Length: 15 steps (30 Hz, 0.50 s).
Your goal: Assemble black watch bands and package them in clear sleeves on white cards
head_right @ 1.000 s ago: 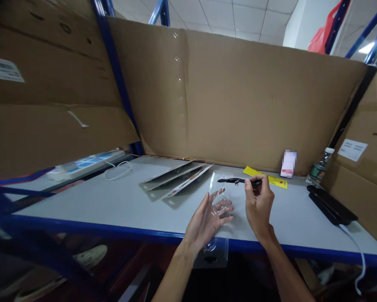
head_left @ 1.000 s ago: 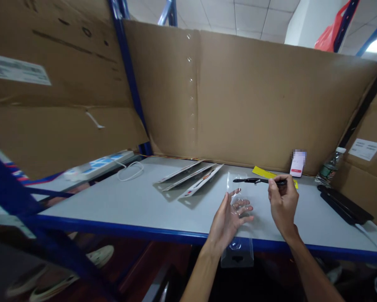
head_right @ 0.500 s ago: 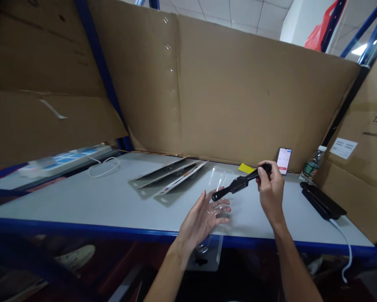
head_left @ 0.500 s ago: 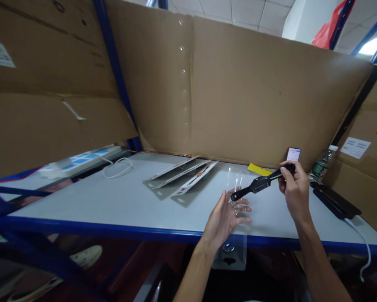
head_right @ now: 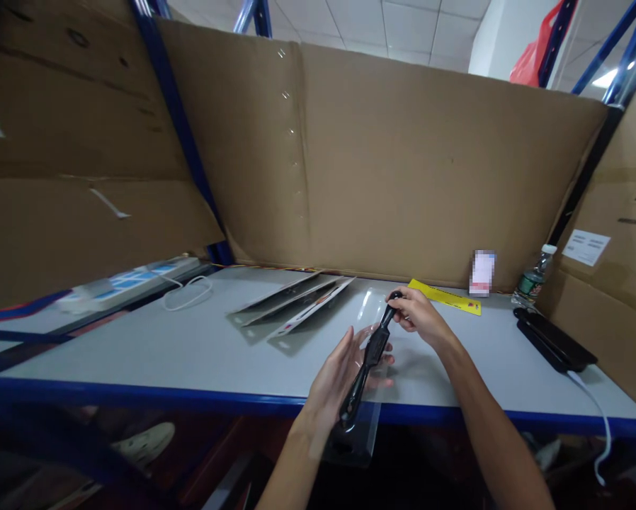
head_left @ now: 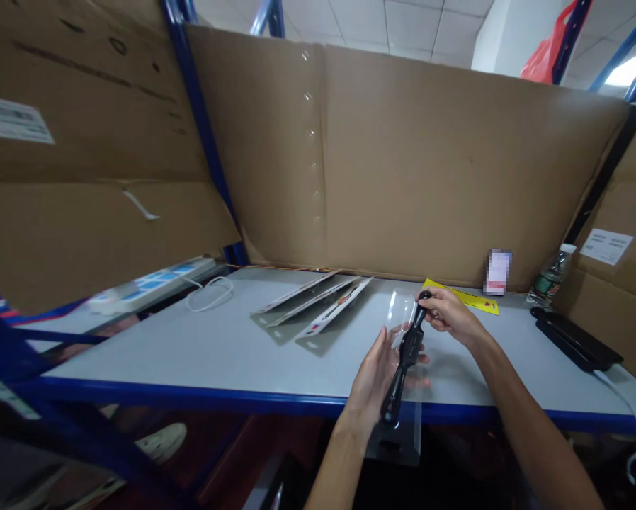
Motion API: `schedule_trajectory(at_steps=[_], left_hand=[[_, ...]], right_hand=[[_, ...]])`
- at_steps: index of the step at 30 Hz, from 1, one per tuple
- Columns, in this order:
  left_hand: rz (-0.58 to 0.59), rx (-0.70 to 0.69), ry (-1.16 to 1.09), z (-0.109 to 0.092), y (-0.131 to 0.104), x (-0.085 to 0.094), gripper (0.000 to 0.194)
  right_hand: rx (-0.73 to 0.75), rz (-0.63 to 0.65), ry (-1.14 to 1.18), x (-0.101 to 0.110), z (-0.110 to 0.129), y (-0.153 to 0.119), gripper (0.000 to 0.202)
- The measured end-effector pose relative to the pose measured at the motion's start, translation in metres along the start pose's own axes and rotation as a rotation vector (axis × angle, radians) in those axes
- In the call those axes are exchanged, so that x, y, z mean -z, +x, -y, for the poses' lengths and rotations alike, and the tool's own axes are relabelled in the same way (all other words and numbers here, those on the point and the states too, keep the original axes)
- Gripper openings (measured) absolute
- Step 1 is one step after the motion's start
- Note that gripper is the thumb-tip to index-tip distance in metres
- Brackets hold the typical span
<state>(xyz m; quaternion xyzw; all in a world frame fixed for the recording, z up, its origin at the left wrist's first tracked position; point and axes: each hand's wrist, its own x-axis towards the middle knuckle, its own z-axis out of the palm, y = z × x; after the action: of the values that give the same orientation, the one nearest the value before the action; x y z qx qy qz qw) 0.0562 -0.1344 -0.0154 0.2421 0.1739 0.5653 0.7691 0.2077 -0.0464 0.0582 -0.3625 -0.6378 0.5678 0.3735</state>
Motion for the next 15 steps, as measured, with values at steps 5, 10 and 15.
schedule_trajectory(at_steps=[5,10,15], left_hand=[[-0.099,-0.063,-0.052,0.003,0.001,-0.001,0.044],[-0.153,-0.108,-0.123,0.005,0.005,-0.001,0.043],[-0.156,-0.132,-0.122,0.006,0.006,-0.001,0.044]], right_hand=[[0.031,-0.254,0.087,0.021,0.009,-0.013,0.031],[0.299,-0.543,0.09,0.019,0.026,-0.035,0.033],[0.497,-0.716,-0.058,-0.02,0.012,-0.051,0.031]])
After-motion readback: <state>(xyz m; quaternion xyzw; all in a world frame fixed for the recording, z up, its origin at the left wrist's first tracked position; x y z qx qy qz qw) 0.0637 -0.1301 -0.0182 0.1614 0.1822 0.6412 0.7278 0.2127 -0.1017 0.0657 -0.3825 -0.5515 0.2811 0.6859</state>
